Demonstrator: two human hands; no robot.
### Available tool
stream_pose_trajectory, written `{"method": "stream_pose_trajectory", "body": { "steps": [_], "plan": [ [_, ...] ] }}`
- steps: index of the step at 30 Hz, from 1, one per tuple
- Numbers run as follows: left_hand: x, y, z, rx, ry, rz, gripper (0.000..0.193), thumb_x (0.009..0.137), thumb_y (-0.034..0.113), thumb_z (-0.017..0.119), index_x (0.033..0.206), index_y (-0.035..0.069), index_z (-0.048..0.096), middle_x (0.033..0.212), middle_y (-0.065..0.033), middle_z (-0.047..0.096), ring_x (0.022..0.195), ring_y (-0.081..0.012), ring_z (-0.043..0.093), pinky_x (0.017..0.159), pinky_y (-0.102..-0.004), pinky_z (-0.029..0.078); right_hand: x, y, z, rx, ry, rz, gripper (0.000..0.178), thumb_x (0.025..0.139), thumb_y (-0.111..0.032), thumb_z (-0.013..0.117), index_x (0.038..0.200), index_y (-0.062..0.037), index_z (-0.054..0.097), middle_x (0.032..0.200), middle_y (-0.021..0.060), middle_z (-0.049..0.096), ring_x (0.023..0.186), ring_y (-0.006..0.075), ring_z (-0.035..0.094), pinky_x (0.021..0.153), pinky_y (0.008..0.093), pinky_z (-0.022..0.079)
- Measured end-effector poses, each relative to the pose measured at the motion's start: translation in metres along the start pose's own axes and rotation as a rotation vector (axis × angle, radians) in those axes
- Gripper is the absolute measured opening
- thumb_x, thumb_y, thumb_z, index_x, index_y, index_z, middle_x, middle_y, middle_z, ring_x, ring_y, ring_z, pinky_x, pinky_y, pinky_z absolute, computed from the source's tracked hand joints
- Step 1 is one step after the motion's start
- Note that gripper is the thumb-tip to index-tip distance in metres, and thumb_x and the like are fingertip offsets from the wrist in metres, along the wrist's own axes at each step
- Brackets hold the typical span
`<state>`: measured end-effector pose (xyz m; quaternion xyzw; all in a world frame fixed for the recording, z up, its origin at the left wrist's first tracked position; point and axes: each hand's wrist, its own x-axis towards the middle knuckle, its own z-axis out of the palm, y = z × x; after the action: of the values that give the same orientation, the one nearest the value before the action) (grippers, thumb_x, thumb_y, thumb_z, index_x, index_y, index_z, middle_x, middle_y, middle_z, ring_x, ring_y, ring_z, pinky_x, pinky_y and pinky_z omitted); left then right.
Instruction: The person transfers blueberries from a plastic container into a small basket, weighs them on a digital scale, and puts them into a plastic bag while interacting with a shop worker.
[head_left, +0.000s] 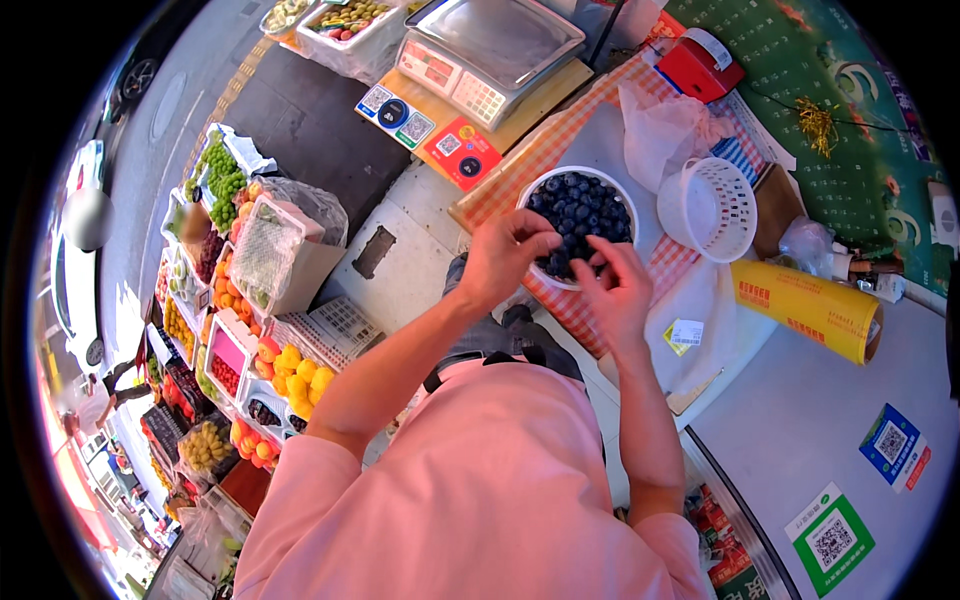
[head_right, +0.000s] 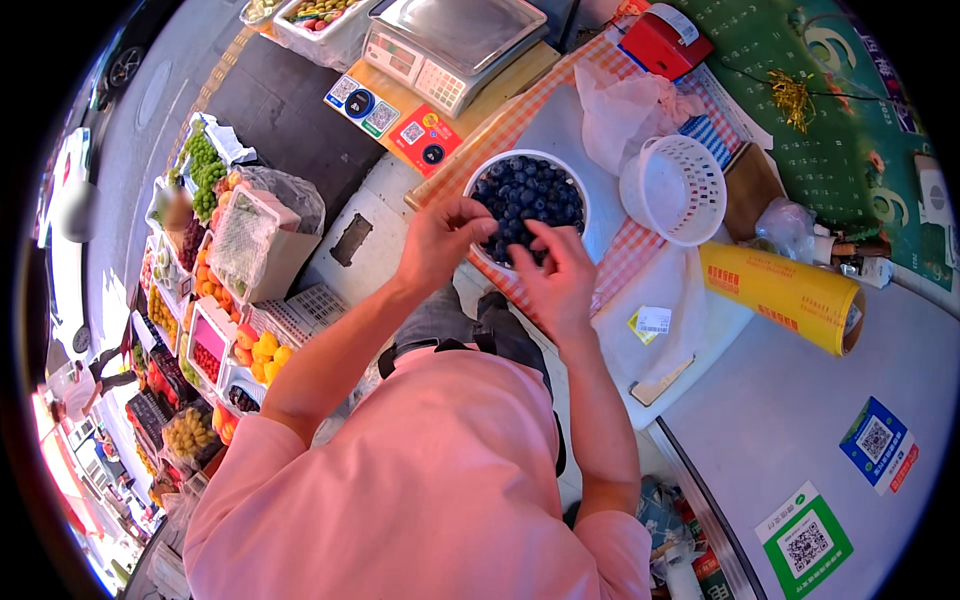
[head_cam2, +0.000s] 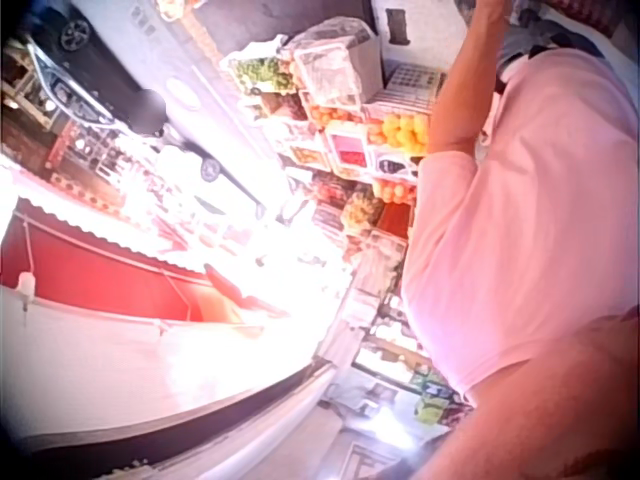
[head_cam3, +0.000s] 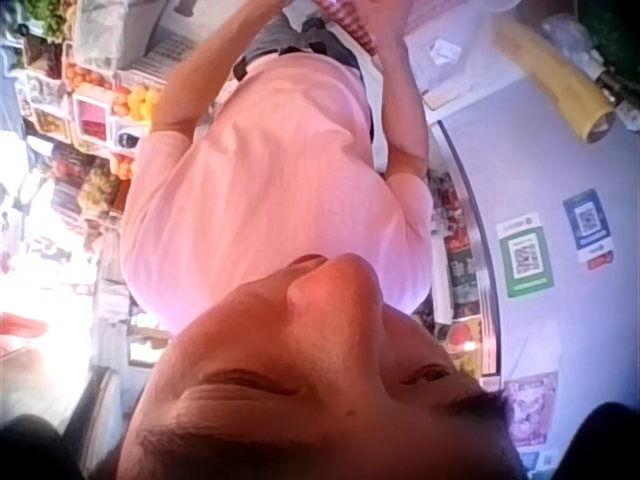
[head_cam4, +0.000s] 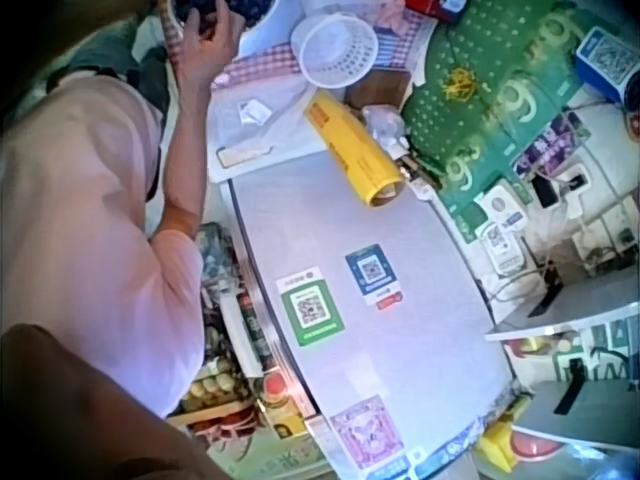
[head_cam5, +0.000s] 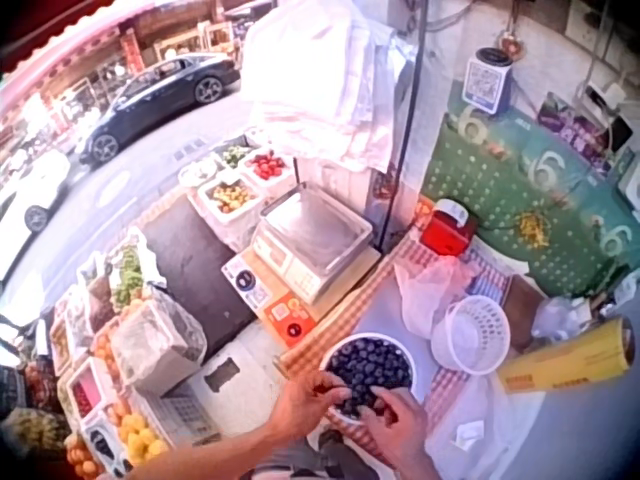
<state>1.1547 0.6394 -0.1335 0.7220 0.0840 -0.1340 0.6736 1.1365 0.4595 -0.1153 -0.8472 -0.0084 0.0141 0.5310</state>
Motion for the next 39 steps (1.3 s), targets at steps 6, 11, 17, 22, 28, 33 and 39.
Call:
{"method": "stream_pose_trajectory", "body": {
  "steps": [6,11,17,22,28,33,39],
  "plan": [
    [-0.011,0.006,0.014,-0.263,-0.012,-0.117,0.013,0.087,0.006,0.068,0.095,-0.003,0.064,0.081,-0.0063,0.068,0.073,-0.0097,0.063,0.064,-0.0243,0.051,-0.007,-0.003,0.018,-0.036,-0.033,-0.095,0.028,0.078,-0.006,0.076,0.104,-0.0029,0.068,0.085,0.0055,0.061,0.057,0.0104,0.052,0.052,0.0237,0.043],
    [-0.013,-0.006,0.013,-0.224,0.078,-0.160,0.015,0.088,0.009,0.066,0.099,-0.002,0.065,0.081,-0.0068,0.069,0.072,-0.0115,0.064,0.065,-0.0259,0.052,-0.006,0.006,0.014,-0.068,0.042,-0.115,0.026,0.078,-0.004,0.076,0.103,-0.0023,0.068,0.083,0.0061,0.061,0.058,0.0118,0.053,0.052,0.0248,0.043],
    [-0.011,-0.019,0.007,-0.060,0.171,-0.128,0.020,0.091,0.015,0.065,0.102,-0.001,0.066,0.084,-0.0039,0.068,0.074,-0.0109,0.062,0.067,-0.0260,0.050,0.009,0.011,0.007,-0.108,0.128,0.009,0.027,0.079,-0.005,0.075,0.105,-0.0036,0.069,0.081,0.0039,0.057,0.055,0.0100,0.046,0.052,0.0251,0.040],
    [0.003,-0.020,-0.002,0.389,0.265,0.101,0.018,0.086,0.015,0.068,0.101,0.004,0.069,0.082,-0.0091,0.068,0.072,-0.0196,0.064,0.066,-0.0312,0.051,0.005,0.027,-0.001,-0.066,0.249,0.043,0.025,0.083,-0.006,0.072,0.107,-0.0025,0.069,0.080,0.0026,0.055,0.056,0.0085,0.045,0.053,0.0243,0.039],
    [0.037,-0.009,-0.002,0.785,0.257,0.388,0.019,0.081,0.018,0.072,0.098,0.009,0.071,0.083,-0.0071,0.062,0.071,-0.0233,0.063,0.064,-0.0351,0.051,-0.009,0.034,-0.010,-0.031,0.335,0.126,0.020,0.086,-0.007,0.069,0.106,-0.0009,0.068,0.082,0.0010,0.057,0.060,0.0057,0.046,0.054,0.0213,0.039],
    [0.044,-0.008,-0.002,0.798,0.175,0.328,0.020,0.081,0.021,0.072,0.098,0.009,0.072,0.082,-0.0067,0.062,0.073,-0.0246,0.064,0.064,-0.0362,0.051,-0.009,0.036,-0.018,-0.022,0.383,0.183,0.020,0.088,-0.010,0.068,0.105,-0.0003,0.068,0.084,0.0019,0.058,0.062,0.0063,0.049,0.055,0.0217,0.041],
    [0.045,0.000,-0.009,0.708,0.190,0.460,0.023,0.079,0.018,0.075,0.100,0.009,0.070,0.077,-0.0055,0.060,0.066,-0.0218,0.062,0.059,-0.0326,0.050,0.056,0.052,-0.033,-0.195,0.441,0.044,0.022,0.085,-0.011,0.069,0.104,-0.0004,0.068,0.086,0.0074,0.061,0.060,0.0155,0.057,0.058,0.0300,0.047]
  ]
}}
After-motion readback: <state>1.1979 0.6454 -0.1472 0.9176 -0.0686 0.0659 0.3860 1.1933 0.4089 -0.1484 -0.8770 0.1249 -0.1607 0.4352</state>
